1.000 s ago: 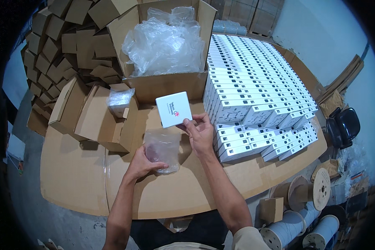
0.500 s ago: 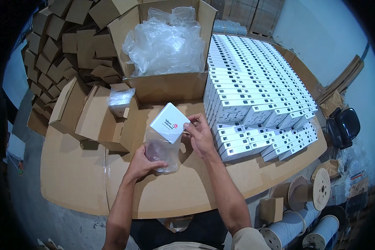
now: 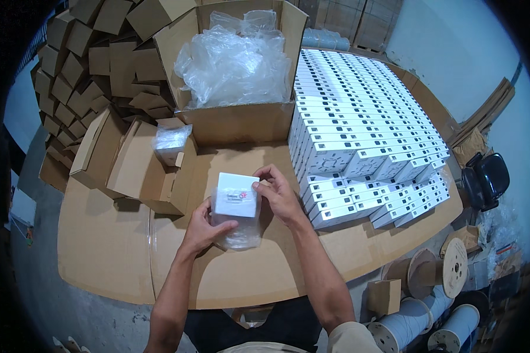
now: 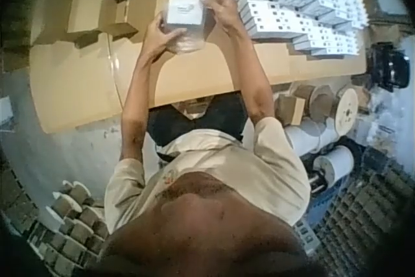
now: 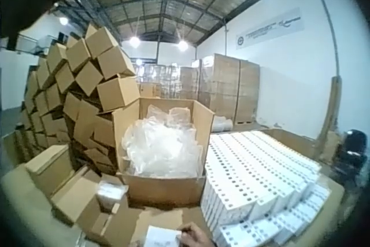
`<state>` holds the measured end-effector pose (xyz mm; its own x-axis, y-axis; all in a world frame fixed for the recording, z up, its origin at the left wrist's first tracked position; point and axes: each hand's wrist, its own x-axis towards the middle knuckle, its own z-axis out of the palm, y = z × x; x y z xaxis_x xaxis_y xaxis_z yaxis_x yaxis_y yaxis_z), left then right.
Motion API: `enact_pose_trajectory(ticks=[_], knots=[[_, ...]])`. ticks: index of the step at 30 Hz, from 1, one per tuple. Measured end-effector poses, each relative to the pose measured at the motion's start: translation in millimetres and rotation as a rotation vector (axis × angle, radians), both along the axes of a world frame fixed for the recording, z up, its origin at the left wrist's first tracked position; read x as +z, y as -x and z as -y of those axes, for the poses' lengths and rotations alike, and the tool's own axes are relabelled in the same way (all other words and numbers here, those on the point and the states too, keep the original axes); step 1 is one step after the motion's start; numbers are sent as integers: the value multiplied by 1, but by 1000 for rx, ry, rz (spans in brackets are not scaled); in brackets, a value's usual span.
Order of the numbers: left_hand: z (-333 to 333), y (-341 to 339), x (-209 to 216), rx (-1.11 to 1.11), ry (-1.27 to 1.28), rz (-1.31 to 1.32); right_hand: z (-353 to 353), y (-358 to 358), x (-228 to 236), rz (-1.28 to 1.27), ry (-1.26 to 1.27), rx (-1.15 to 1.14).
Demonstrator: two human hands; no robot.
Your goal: Picking a small boxed product from a stack, putting it into a clear plastic bag, and then placing it into a larger shipping box.
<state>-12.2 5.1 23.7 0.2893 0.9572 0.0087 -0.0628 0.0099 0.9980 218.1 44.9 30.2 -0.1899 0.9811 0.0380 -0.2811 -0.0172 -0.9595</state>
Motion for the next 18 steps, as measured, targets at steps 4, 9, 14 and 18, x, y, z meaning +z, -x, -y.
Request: enact_pose_trajectory(ticks=[4,9,14,18], knots=[[-4,-1,-8,58,129,55,0,4,-1,102,-113,10],[-8,-2,-16,221,29,43,9,11,11,-25,71,-72],[-10,-4,-15,240,32,68,13,14,-5,-236,311,1],[-11,-5,-15,286,20,49,13,18,-10,-342,321,6]])
